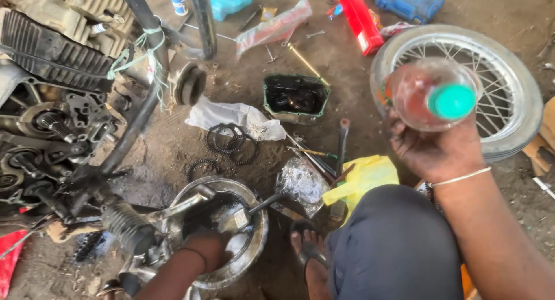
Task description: The recorder is cleaning and lubricating motorcycle engine components using oil from a plastic bottle while the engine is disassembled.
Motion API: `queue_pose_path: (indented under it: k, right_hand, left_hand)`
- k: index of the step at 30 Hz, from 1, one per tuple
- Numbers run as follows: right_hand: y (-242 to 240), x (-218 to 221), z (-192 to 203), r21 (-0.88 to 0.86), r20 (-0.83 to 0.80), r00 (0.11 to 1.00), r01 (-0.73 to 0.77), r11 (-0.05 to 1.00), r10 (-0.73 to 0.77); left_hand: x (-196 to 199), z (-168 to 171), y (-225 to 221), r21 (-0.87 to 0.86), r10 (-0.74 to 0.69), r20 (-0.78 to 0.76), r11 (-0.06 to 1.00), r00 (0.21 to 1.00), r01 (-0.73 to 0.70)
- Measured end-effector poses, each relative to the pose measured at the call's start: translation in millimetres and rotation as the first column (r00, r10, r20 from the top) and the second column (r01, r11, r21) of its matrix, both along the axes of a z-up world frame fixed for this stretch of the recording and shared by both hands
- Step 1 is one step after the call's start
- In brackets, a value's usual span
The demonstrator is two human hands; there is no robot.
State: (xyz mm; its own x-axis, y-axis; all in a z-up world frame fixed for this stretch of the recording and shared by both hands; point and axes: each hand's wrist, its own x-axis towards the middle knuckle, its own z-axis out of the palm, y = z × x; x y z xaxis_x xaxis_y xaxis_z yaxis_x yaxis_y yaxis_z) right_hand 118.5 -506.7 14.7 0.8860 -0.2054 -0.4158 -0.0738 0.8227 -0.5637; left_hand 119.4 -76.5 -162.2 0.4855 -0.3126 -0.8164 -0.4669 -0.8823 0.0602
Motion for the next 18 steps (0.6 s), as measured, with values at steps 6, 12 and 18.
queue_pose_path:
  k: [6,12,18]
  right_hand:
    - [-5.5,-22.6,-71.0,0.1,0.07,0.989,-0.137,0.985,0.131]
    - [55.2,-30.9,-143.9,-0.363,0.193,0.885,-0.336,0.869,0.423]
    - [82.6,28.0,-232.8,0.021,-0.612,0.514,-0.749,0.662,0.601]
  left_hand:
    - [-8.4,15.4,-19.0,-0.061,-0.029,0.068,0.998,0.997,0.033]
    - [-28.3,26.5,-21.7,-0.091,-0.076,0.024,0.993,0.997,0.078]
    - [-49.7,34.4,-12.1,-0.187,-0.078,0.023,0.979,0.997,0.081]
